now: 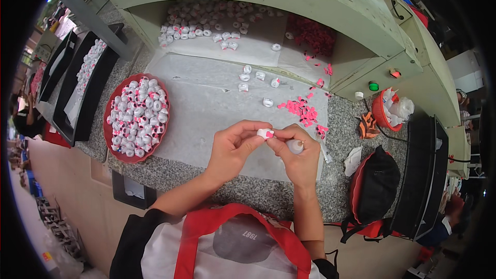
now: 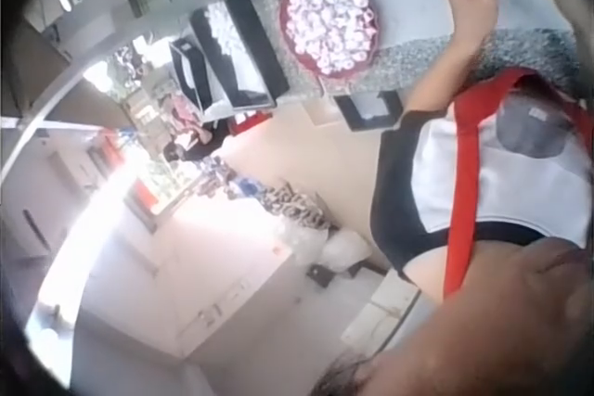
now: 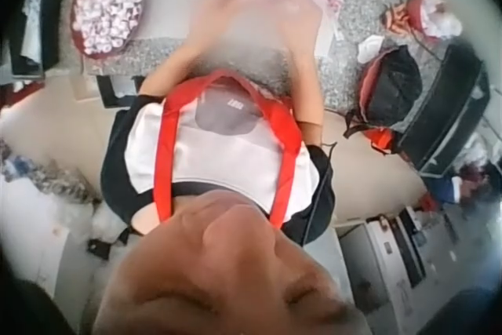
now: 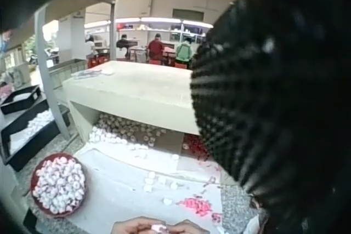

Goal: Applying glue and attaching small pink bows to white cat figurines at a factory workstation.

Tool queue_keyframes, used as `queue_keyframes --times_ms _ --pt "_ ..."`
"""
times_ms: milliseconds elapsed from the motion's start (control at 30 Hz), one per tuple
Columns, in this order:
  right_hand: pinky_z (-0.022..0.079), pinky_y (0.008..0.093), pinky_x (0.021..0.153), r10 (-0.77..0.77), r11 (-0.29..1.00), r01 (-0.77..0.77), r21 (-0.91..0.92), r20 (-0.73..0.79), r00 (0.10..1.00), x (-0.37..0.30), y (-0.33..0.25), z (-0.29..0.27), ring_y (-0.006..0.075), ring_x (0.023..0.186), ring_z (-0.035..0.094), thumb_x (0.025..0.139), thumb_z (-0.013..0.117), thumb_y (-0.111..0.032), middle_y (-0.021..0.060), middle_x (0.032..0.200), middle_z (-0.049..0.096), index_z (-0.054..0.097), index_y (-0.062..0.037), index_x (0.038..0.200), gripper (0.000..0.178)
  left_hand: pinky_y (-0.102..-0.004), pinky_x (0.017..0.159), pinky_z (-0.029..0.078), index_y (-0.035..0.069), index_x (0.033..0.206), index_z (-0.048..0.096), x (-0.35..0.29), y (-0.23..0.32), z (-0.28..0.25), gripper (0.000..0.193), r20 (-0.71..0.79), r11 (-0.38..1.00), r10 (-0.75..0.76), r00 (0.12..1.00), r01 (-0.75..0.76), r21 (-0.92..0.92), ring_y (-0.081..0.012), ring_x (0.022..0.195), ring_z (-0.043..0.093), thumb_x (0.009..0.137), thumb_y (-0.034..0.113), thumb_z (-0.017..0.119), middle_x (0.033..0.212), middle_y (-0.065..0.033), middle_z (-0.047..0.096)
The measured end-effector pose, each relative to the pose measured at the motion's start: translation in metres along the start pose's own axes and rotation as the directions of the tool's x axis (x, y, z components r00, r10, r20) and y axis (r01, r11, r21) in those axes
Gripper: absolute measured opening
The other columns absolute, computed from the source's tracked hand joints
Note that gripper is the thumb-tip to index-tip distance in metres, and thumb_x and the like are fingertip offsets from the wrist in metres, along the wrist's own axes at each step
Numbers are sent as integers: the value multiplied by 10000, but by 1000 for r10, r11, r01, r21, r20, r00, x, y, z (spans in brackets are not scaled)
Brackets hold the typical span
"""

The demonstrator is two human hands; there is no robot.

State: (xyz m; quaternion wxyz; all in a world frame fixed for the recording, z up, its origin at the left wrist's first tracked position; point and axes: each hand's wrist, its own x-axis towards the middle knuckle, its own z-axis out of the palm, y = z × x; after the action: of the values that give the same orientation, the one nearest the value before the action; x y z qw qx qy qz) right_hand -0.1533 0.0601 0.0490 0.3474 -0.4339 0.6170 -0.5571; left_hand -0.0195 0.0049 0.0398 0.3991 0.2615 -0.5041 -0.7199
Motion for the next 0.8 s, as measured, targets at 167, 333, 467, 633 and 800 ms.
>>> queue_keyframes --times_ms 167,333,467,633,800 --pt "411 187 553 -65 996 70 59 -83 994 1 1 13 79 600 516 648 671 51 68 779 567 605 6 814 185 -263 776 468 -31 1044 512 8 -7 -14 258 -14 929 -244 970 229 -291 -138 854 579 793 7 555 886 -100 608" --pt "447 204 608 -231 970 232 68 -20 973 -5 9 3 116 706 562 643 660 75 112 866 578 575 3 847 232 -248 723 486 -28 1049 493 1 1 -9 269 2 958 -205 979 201 -203 -130 822 587 791 4 563 867 -101 612" --pt "475 240 596 -267 942 241 233 88 960 -4 11 -5 145 712 584 661 666 57 103 853 578 585 -3 862 224 -238 657 501 -35 981 513 -3 8 -11 215 131 997 -80 988 82 -5 -146 763 602 775 -29 573 834 -112 608" --pt "471 231 576 -132 875 54 481 131 983 -6 10 -2 154 726 584 685 660 48 116 848 572 583 18 849 183 -235 648 498 -28 957 538 -6 10 -13 186 119 995 -92 989 95 -20 -130 727 602 775 -19 579 827 -108 614" --pt "451 218 522 -89 867 -3 498 159 983 -3 19 6 143 674 581 696 656 36 123 839 573 567 21 860 188 -241 609 503 -44 926 538 -6 10 -19 164 77 995 -96 992 96 0 -148 713 605 768 -36 579 821 -135 616"
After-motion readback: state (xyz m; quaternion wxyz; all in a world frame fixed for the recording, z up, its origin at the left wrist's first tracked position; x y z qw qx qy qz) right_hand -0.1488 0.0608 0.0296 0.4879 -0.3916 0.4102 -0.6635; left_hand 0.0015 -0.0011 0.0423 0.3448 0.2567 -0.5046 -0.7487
